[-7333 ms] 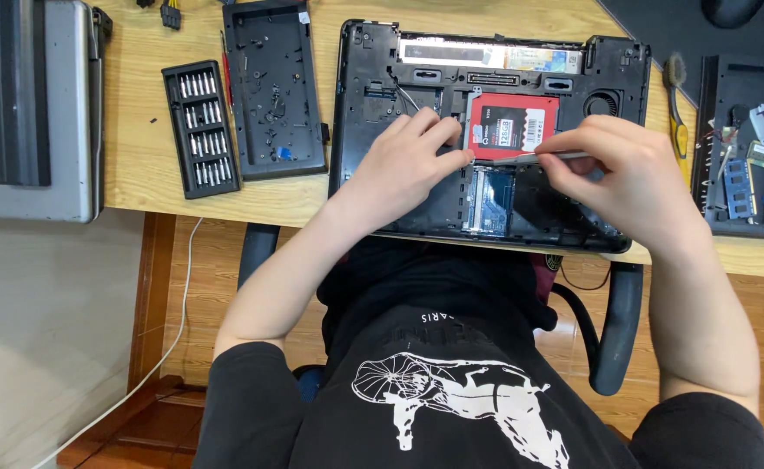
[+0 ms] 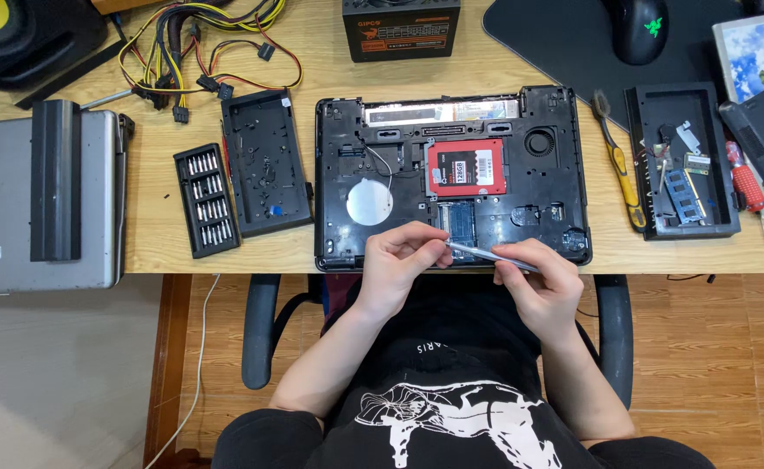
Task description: Replacing laptop keyboard and installing an SSD and RAM module.
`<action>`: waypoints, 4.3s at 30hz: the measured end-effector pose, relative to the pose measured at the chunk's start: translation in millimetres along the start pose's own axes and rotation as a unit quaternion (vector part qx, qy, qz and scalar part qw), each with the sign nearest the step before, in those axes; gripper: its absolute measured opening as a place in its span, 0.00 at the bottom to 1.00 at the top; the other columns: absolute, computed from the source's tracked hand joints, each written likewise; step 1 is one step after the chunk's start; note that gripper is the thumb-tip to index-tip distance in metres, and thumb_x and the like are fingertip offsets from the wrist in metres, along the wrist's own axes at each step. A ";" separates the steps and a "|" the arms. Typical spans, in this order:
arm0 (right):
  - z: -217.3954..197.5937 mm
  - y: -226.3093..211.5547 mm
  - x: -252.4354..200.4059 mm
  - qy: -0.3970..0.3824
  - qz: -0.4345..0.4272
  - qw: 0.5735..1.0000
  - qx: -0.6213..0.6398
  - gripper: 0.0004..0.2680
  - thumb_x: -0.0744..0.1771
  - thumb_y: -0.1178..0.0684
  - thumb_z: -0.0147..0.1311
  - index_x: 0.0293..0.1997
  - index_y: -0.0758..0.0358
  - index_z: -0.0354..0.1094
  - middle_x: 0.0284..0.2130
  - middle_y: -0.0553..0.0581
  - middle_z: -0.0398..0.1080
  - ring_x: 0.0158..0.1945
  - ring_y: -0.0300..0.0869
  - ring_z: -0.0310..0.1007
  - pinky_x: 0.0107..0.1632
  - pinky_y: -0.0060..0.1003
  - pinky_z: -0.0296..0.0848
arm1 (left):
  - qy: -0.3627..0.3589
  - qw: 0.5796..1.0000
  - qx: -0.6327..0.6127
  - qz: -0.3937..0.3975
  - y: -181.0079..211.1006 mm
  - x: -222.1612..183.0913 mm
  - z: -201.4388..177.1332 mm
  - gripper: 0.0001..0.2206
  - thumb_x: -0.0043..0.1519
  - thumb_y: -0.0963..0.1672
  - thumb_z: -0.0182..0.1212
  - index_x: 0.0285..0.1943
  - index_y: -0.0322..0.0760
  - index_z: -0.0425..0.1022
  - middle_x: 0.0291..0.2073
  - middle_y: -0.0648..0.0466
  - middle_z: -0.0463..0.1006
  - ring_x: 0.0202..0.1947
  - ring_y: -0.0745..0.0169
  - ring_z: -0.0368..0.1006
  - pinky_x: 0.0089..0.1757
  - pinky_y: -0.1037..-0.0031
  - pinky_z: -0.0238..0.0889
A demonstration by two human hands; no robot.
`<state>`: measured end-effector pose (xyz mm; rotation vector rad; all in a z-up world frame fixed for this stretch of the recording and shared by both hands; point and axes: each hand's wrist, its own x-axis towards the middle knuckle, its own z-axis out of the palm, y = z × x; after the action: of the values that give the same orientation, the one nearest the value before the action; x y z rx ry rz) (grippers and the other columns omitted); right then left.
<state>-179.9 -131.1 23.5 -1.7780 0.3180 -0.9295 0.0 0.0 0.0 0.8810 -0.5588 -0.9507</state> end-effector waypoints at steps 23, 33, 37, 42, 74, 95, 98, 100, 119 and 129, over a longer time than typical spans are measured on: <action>-5.9 3.2 6.3 0.022 0.027 0.999 -0.028 0.06 0.68 0.69 0.56 0.49 0.74 0.72 0.37 0.60 0.72 0.35 0.37 0.73 0.38 0.28 0.72 | 0.025 1.000 -0.014 0.001 10.3 9.0 7.2 0.10 0.70 0.38 0.56 0.57 0.24 0.76 0.43 0.45 0.82 0.43 0.60 0.80 0.48 0.70 0.74; -15.8 19.5 3.6 0.083 0.089 0.992 0.041 0.04 0.71 0.67 0.53 0.51 0.75 0.70 0.35 0.56 0.69 0.36 0.37 0.72 0.40 0.29 0.71 | -0.106 0.994 0.030 0.008 50.9 0.0 -13.4 0.16 0.78 0.45 0.47 0.56 0.25 0.76 0.48 0.45 0.83 0.48 0.59 0.81 0.53 0.67 0.75; -22.8 22.4 3.6 0.084 0.099 0.990 0.054 0.04 0.72 0.66 0.52 0.52 0.74 0.69 0.34 0.57 0.69 0.33 0.38 0.72 0.40 0.32 0.73 | -0.425 0.865 0.247 -0.104 50.9 -11.0 -9.5 0.18 0.70 0.46 0.52 0.58 0.27 0.77 0.49 0.44 0.83 0.46 0.56 0.83 0.49 0.69 0.75; -30.0 31.0 -1.6 0.092 0.088 0.982 0.140 0.05 0.76 0.60 0.54 0.54 0.74 0.67 0.28 0.59 0.67 0.29 0.40 0.69 0.35 0.33 0.70 | -0.311 0.714 0.584 -0.229 -40.6 -17.2 -74.5 0.14 0.68 0.45 0.48 0.57 0.35 0.74 0.51 0.38 0.78 0.54 0.39 0.74 0.52 0.57 0.66; -39.7 40.3 4.1 0.110 0.101 0.974 0.173 0.08 0.76 0.55 0.58 0.53 0.72 0.67 0.26 0.58 0.64 0.25 0.40 0.63 0.30 0.35 0.66 | -0.275 0.792 0.537 -0.090 -150.6 1.6 -84.1 0.17 0.69 0.43 0.46 0.63 0.31 0.72 0.55 0.39 0.78 0.57 0.44 0.73 0.57 0.59 0.66; -81.0 75.4 -24.6 0.090 0.067 0.991 0.077 0.06 0.78 0.59 0.48 0.58 0.76 0.63 0.30 0.60 0.63 0.29 0.44 0.64 0.36 0.35 0.66 | 0.025 0.730 0.655 0.192 147.3 -26.9 -145.3 0.08 0.71 0.42 0.60 0.51 0.29 0.81 0.42 0.48 0.79 0.46 0.53 0.75 0.49 0.67 0.70; -77.1 68.6 -20.2 0.084 0.067 0.992 0.068 0.06 0.78 0.60 0.48 0.57 0.76 0.63 0.30 0.61 0.63 0.30 0.44 0.65 0.37 0.35 0.68 | 0.082 0.663 0.706 0.234 147.0 -6.1 -162.2 0.06 0.69 0.39 0.63 0.50 0.28 0.81 0.41 0.49 0.76 0.46 0.52 0.71 0.50 0.66 0.68; -72.0 62.3 -16.7 0.073 0.063 0.994 0.053 0.05 0.78 0.61 0.48 0.56 0.76 0.62 0.30 0.60 0.63 0.31 0.44 0.65 0.37 0.35 0.68 | 0.106 0.641 0.719 0.245 145.4 4.6 -169.2 0.06 0.68 0.38 0.65 0.50 0.27 0.80 0.41 0.49 0.75 0.47 0.51 0.70 0.50 0.66 0.68; -61.2 55.2 -6.7 0.078 0.048 0.995 0.033 0.06 0.77 0.60 0.52 0.53 0.76 0.64 0.32 0.62 0.67 0.29 0.42 0.66 0.36 0.34 0.70 | 0.102 0.530 0.790 0.290 119.0 72.6 -187.0 0.04 0.58 0.42 0.71 0.37 0.37 0.81 0.40 0.51 0.75 0.48 0.51 0.72 0.46 0.60 0.65; -53.2 45.1 -2.3 0.091 0.061 0.993 0.034 0.05 0.78 0.61 0.53 0.53 0.76 0.67 0.30 0.61 0.68 0.28 0.43 0.69 0.35 0.34 0.70 | 0.123 0.496 0.807 0.295 118.6 83.3 -178.5 0.06 0.53 0.41 0.70 0.33 0.37 0.76 0.34 0.54 0.75 0.42 0.53 0.75 0.38 0.63 0.68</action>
<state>-210.1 -184.4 -10.0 -1.5968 0.5017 -1.0046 227.6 31.7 6.3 2.2036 -1.4045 0.7360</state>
